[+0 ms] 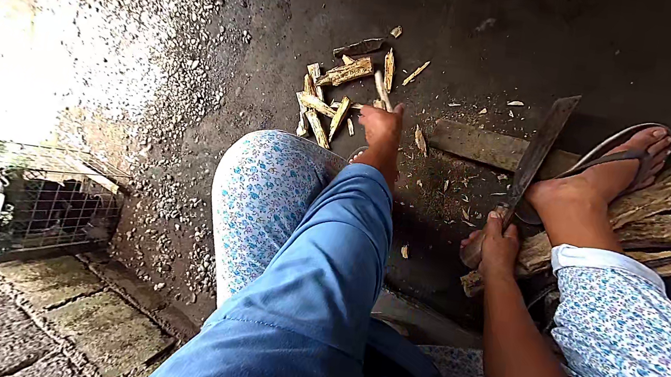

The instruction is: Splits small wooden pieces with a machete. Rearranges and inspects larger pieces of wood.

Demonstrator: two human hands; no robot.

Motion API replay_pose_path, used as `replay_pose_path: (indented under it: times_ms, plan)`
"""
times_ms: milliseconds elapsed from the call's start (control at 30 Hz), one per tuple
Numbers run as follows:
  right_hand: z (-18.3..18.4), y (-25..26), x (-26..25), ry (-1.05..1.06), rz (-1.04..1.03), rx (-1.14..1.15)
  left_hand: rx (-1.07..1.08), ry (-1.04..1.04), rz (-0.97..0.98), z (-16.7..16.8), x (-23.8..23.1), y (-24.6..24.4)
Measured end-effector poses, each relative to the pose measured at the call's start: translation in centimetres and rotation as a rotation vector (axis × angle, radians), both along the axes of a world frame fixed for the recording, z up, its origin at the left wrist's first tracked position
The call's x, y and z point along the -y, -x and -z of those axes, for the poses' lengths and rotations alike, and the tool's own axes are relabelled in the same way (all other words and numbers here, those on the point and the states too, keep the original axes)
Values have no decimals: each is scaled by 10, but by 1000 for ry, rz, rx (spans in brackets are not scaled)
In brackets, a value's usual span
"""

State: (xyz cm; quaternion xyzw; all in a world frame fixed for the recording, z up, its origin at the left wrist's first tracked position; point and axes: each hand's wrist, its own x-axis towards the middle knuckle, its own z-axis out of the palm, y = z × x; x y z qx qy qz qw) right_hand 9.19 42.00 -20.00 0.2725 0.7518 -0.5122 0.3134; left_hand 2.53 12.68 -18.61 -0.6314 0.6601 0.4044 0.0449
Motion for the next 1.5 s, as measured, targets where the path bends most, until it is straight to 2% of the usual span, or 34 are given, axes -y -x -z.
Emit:
replay_pose_path:
  times_ms: [67,100,167,300,367,467,567,667,767,867,1033,1100,1233,1333,1433,1500]
  plan:
    - [-1,0,0,-22,-30,21,-82,-92,-206,-1,12,-4]
    - [-1,0,-1,-22,-35,23,-164,-205,-279,-4,10,-2]
    - [-2,1,-1,-12,-27,31,-355,-471,-308,-12,-6,8]
    - [-8,3,-5,0,-12,67,-720,-756,-109,-23,-49,30]
    - [-10,4,-6,-2,-14,68,-866,-737,27,-29,-65,39]
    - [-7,4,-8,-13,-32,72,-986,-559,264,-30,-78,48]
    - [-2,4,-6,-37,-57,77,-987,-422,482,-28,-87,48]
    - [-3,5,-4,-49,-60,89,-818,-320,662,-13,-98,42]
    - [-6,5,-5,-50,-45,81,-752,-274,712,-4,-108,38]
    - [-1,4,-7,-55,-52,76,-703,-236,779,-10,-111,41]
    - [-11,4,1,-185,-88,-52,-694,-188,791,-11,-104,40]
    - [-26,3,8,-186,-109,-179,-727,-206,785,-7,-102,38]
    - [-62,13,18,-204,-281,-487,-739,-205,777,-1,-97,33]
    - [-79,14,22,-279,-360,-619,-750,-215,763,1,-97,34]
    - [-79,7,22,-375,-422,-660,-728,-222,774,-1,-95,33]
    - [-79,4,21,-429,-464,-596,-751,-210,788,-1,-94,31]
